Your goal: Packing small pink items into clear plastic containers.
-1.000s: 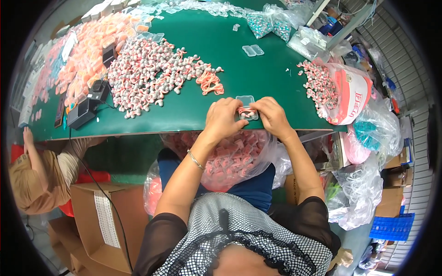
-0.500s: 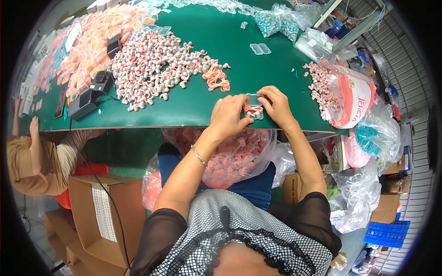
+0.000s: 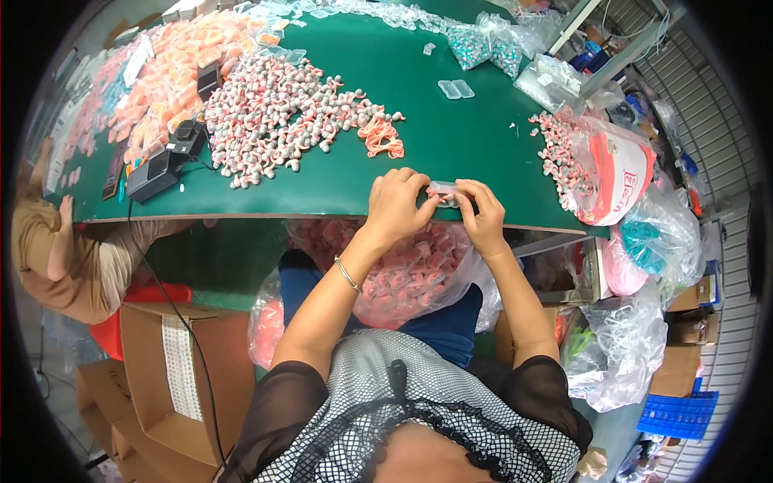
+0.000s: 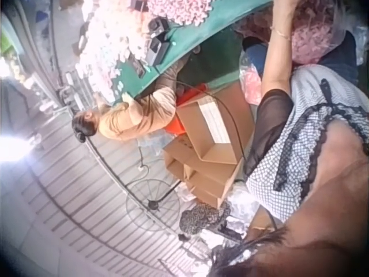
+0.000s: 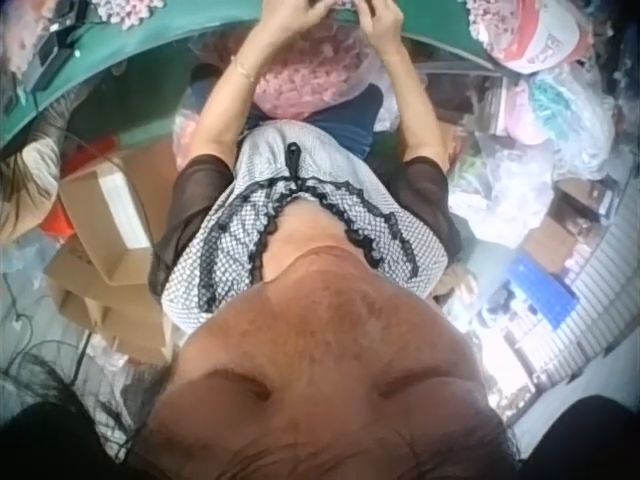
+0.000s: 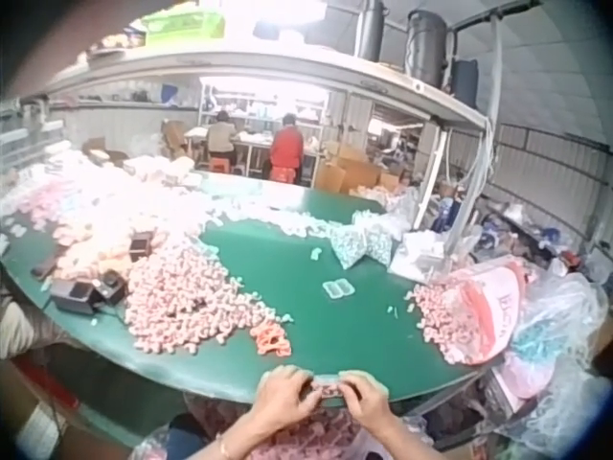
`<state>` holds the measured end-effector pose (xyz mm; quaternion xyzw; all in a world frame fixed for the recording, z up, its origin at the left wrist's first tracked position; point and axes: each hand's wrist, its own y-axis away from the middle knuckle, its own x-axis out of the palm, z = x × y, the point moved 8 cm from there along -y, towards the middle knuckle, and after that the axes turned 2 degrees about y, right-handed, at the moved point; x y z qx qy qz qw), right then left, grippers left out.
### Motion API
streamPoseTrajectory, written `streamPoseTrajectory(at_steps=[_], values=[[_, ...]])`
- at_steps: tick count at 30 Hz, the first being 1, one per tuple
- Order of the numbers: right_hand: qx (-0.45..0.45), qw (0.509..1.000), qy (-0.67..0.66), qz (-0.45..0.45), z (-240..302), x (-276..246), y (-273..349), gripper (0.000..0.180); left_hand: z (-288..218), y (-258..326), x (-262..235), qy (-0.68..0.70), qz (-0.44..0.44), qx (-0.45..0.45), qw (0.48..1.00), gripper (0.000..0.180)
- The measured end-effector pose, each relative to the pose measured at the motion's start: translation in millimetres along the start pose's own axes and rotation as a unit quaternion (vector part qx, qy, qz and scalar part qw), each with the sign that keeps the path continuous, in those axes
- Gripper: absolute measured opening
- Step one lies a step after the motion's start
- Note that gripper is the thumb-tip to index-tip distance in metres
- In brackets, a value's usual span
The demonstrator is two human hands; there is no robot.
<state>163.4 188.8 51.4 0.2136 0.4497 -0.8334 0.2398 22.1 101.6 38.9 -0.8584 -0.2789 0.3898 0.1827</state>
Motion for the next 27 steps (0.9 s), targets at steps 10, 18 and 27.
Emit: streamPoseTrajectory(at_steps=[10,18,27], values=[[-0.046,0.998,0.010,-0.047,5.5,0.2,6.6,0.016,5.2,2.8,4.0,-0.053,-0.015,-0.119,0.991,0.012],[-0.054,0.997,0.007,-0.048,9.7,0.9,6.9,0.015,1.3,12.3,3.7,-0.032,-0.102,-0.114,0.988,0.010],[-0.070,0.996,0.006,-0.050,8.3,1.6,11.0,0.016,-19.0,27.6,-0.5,-0.087,-0.119,-0.040,0.988,0.011]])
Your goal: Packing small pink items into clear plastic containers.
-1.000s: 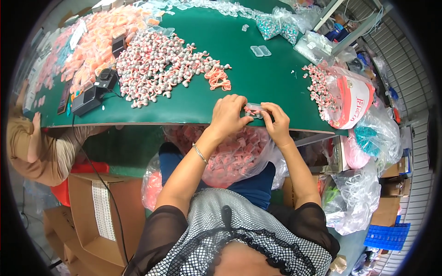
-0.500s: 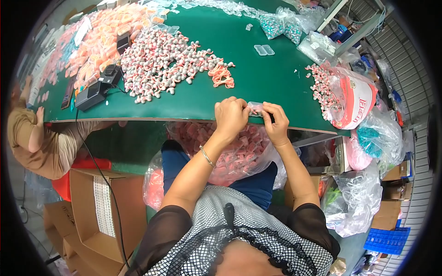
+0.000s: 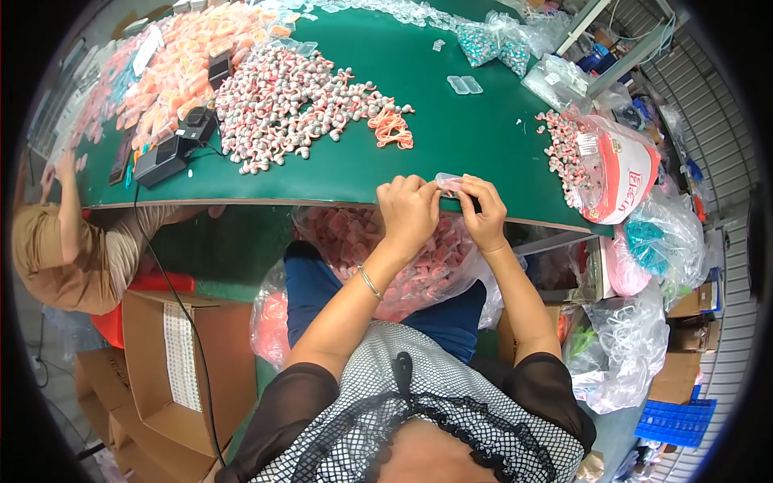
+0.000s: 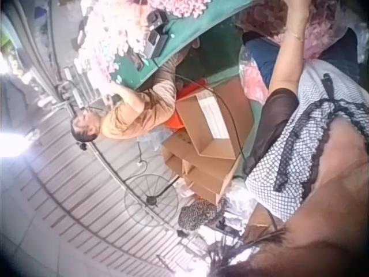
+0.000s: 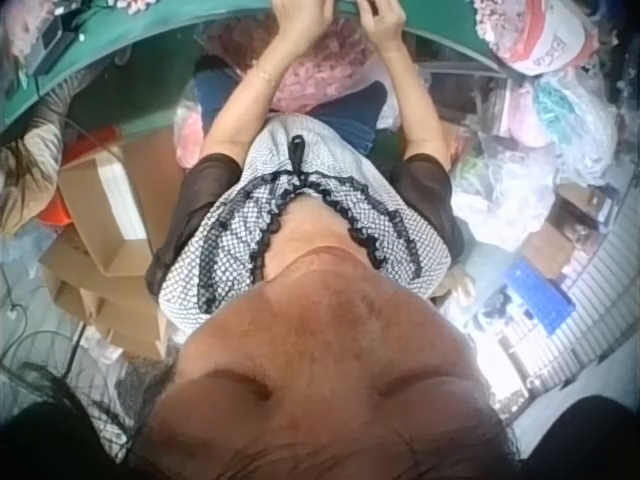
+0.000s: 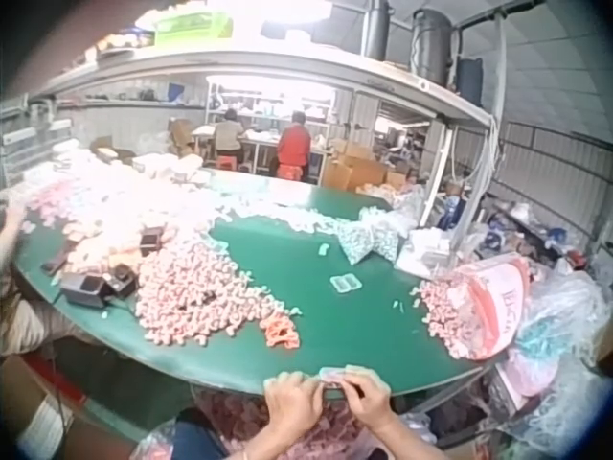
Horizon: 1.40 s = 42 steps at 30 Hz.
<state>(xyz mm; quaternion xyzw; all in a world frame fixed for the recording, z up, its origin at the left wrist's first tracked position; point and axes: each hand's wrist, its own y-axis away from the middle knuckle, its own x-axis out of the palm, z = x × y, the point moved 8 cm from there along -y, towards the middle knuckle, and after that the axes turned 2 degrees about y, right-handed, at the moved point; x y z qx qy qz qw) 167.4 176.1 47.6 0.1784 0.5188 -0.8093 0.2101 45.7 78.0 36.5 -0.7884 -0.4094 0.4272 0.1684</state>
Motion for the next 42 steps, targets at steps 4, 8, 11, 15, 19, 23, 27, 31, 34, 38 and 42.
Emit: streamPoseTrajectory(at_steps=[4,8,11,15,19,23,27,31,34,38,42], values=[[-0.008,1.000,-0.001,-0.001,2.1,1.1,0.1,0.016,-17.2,15.8,0.9,-0.077,0.034,0.028,0.996,0.036],[-0.019,1.000,0.005,0.006,6.0,1.5,-2.2,0.017,-24.7,23.4,1.8,-0.100,0.032,0.028,0.994,0.050],[-0.034,0.999,0.009,0.008,6.8,2.5,-0.5,0.018,-23.4,21.9,-0.4,-0.073,0.041,0.003,0.997,0.052],[-0.055,0.998,0.015,0.018,7.3,2.4,2.9,0.019,-13.5,21.4,-2.9,-0.024,0.057,-0.015,0.998,0.052],[-0.068,0.996,0.032,0.044,10.8,0.0,4.4,0.021,-13.1,2.1,-2.8,0.023,0.084,0.035,0.996,0.048],[-0.040,0.998,0.002,0.055,10.3,1.4,-2.0,0.024,-6.4,-17.5,12.6,0.062,0.101,0.139,0.983,0.034],[0.034,0.993,-0.015,0.111,1.2,3.1,-6.5,0.031,-5.8,-16.4,14.3,0.111,0.126,0.152,0.974,0.030],[0.009,0.989,-0.022,0.146,9.8,5.0,-7.9,0.034,-3.5,-17.1,7.7,0.140,0.184,0.153,0.961,0.031],[-0.004,0.990,-0.024,0.142,13.5,7.9,-4.9,0.033,-2.8,-15.5,3.3,0.141,0.174,0.162,0.961,0.029],[0.001,0.988,-0.036,0.153,14.9,10.0,-5.4,0.032,-1.5,-14.8,0.0,0.149,0.190,0.180,0.954,0.028],[0.000,0.984,-0.054,0.169,17.8,11.8,-7.3,0.032,3.4,-14.3,0.8,0.179,0.193,0.165,0.950,0.023]])
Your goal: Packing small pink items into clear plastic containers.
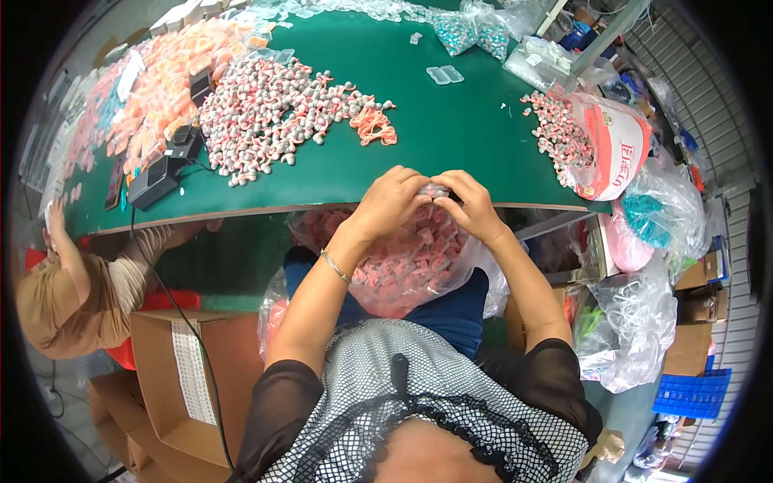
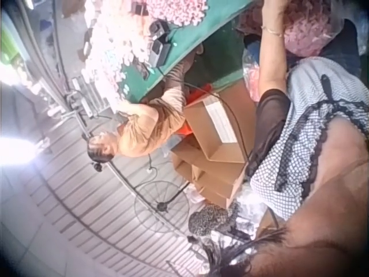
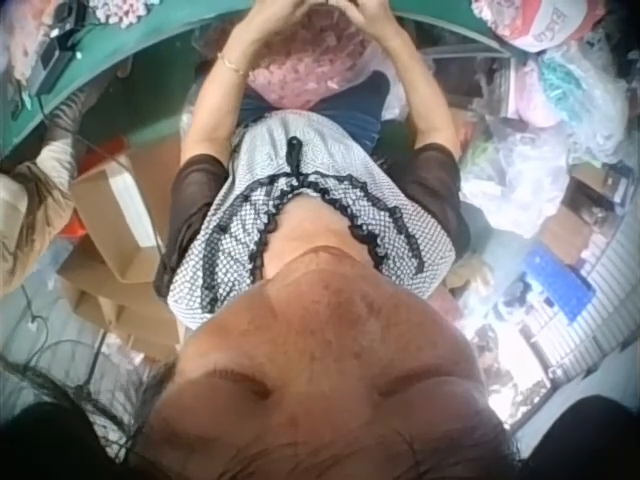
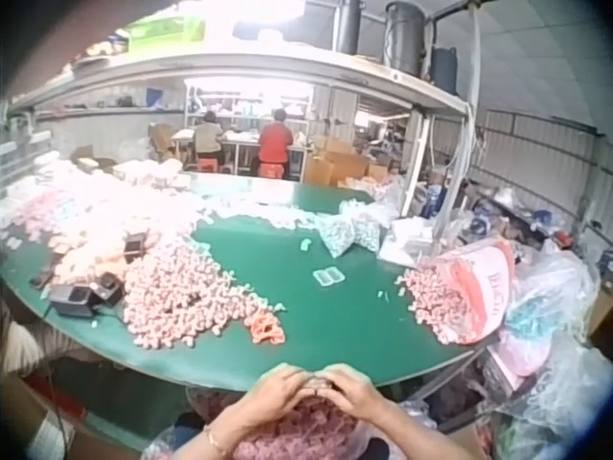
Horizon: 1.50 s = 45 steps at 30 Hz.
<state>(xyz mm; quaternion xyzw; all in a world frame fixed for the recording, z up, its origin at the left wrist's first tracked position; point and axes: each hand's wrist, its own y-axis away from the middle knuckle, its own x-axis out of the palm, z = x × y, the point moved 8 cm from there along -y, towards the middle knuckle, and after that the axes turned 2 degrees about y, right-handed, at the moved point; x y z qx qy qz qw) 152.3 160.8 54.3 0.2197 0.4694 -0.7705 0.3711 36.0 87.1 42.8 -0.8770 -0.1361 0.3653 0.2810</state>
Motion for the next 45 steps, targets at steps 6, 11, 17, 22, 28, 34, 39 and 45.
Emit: streamPoseTrajectory(at_steps=[6,11,17,22,28,34,39,45], values=[[0.020,0.999,-0.021,-0.016,-1.4,4.9,1.4,0.030,3.5,2.5,-1.5,0.022,-0.002,0.017,1.000,0.022],[0.041,0.999,-0.027,-0.019,5.6,-0.4,-7.3,0.030,2.1,1.4,-9.1,0.056,-0.009,0.020,0.998,0.023],[0.081,0.989,-0.105,-0.066,15.4,-22.1,-14.3,0.029,1.9,-0.8,-16.9,0.177,-0.029,-0.030,0.983,0.029],[0.062,0.988,-0.131,-0.055,32.4,-27.8,-15.6,0.030,-8.5,-3.2,-22.8,0.218,-0.033,-0.029,0.975,0.028],[0.030,0.993,-0.080,-0.088,48.5,-32.0,-20.5,0.024,-13.1,0.3,-27.2,0.203,-0.027,-0.064,0.977,0.023],[0.064,0.991,-0.116,0.016,24.9,-15.1,-36.1,0.029,-1.1,18.3,-20.4,0.284,-0.081,-0.151,0.943,0.024],[0.007,0.987,-0.160,0.009,35.5,-14.2,-53.5,0.033,13.1,24.8,-20.3,0.387,-0.107,-0.152,0.903,0.030],[0.052,0.981,-0.188,-0.016,35.3,-8.0,-53.1,0.033,25.6,29.0,-12.9,0.464,-0.094,-0.159,0.867,0.037]])
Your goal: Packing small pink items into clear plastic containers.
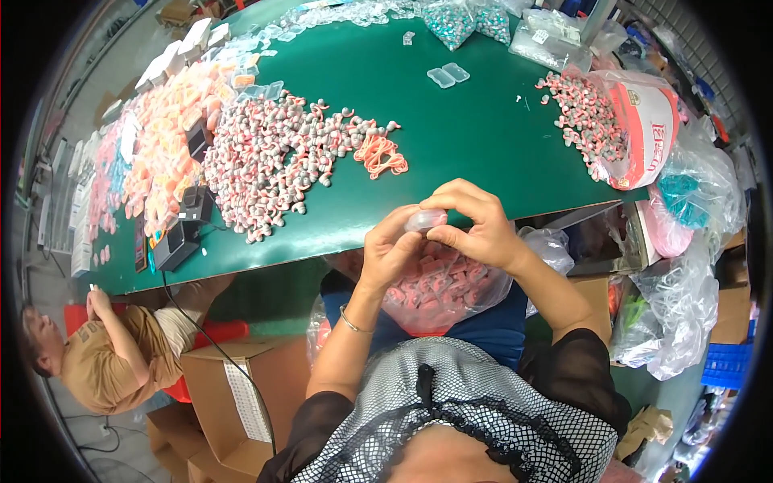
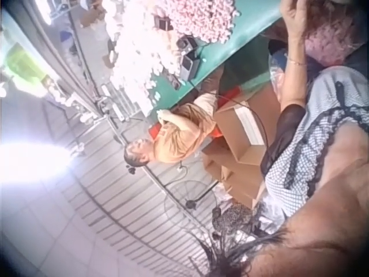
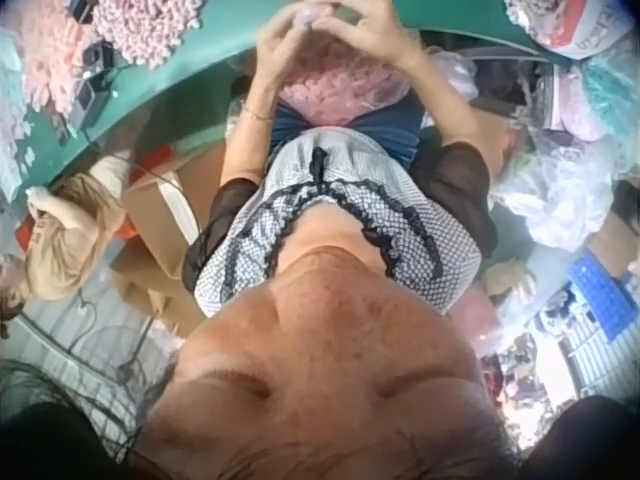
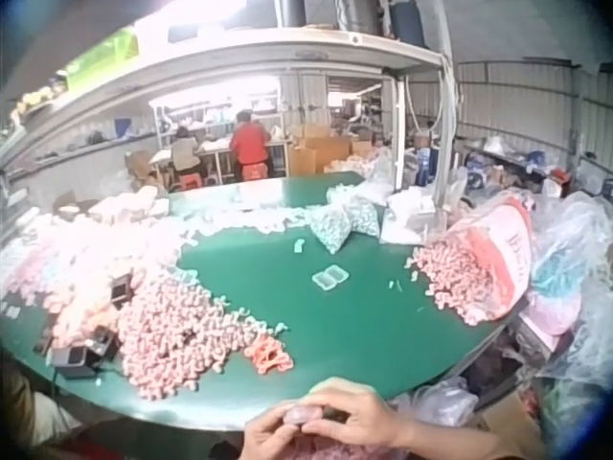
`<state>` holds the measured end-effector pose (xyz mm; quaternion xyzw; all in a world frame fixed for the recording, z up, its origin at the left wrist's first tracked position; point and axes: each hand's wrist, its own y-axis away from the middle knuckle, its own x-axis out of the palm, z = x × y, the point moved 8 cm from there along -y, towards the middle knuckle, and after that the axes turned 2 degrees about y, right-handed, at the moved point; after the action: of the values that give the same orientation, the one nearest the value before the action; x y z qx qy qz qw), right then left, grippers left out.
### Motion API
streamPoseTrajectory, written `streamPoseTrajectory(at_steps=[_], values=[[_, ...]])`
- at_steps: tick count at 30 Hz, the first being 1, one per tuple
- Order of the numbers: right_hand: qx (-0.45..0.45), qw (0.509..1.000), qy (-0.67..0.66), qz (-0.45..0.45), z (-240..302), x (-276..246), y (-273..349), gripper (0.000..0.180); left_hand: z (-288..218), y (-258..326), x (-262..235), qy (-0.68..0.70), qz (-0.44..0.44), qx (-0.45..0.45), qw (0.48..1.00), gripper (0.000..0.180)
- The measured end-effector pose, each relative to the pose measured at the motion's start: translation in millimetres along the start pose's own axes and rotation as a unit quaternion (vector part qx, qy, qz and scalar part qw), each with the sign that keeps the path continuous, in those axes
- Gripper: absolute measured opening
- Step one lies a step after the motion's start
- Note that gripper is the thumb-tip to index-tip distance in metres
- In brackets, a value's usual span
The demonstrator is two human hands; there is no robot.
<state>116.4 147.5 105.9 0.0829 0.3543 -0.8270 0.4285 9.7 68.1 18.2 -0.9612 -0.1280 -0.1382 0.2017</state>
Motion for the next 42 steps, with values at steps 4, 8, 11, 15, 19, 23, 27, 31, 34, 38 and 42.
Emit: streamPoseTrajectory(at_steps=[4,8,11,15,19,23,27,31,34,38,42], values=[[-0.017,1.000,0.016,-0.009,3.8,-0.2,2.7,0.033,5.6,0.4,10.5,0.071,0.015,-0.038,0.997,0.039],[-0.037,0.998,0.043,-0.012,15.9,-1.3,3.0,0.028,-2.1,3.7,14.7,0.027,0.042,-0.016,0.999,0.040],[0.009,0.999,0.020,-0.025,18.2,-3.8,7.4,0.029,-4.9,6.0,17.9,0.006,0.059,-0.023,0.998,0.041],[0.006,0.998,0.045,-0.032,24.6,-4.3,14.4,0.027,-14.7,10.9,27.8,0.006,0.048,-0.019,0.999,0.044],[-0.068,0.993,0.087,-0.040,39.0,-0.2,19.2,0.027,-21.0,14.8,31.4,-0.042,0.012,0.038,0.998,0.051],[-0.075,0.990,0.102,-0.067,45.8,4.8,18.3,0.031,-6.8,17.8,31.2,0.034,-0.011,0.029,0.999,0.052],[-0.076,0.987,0.123,-0.069,39.0,5.6,14.4,0.030,5.9,16.9,29.0,0.134,-0.029,0.004,0.991,0.053],[-0.072,0.986,0.148,-0.028,41.1,8.3,5.5,0.028,11.1,15.7,30.4,0.234,-0.038,-0.055,0.970,0.053],[-0.023,0.995,0.096,0.016,33.4,11.8,1.1,0.028,21.7,14.7,24.9,0.341,-0.021,-0.076,0.937,0.051],[0.025,0.999,0.000,0.027,19.6,11.0,-1.5,0.024,19.2,14.4,31.5,0.365,-0.053,-0.114,0.923,0.048],[0.063,0.997,-0.028,0.021,2.8,10.0,-2.4,0.014,15.9,10.7,24.0,0.289,-0.076,-0.112,0.948,0.047]])
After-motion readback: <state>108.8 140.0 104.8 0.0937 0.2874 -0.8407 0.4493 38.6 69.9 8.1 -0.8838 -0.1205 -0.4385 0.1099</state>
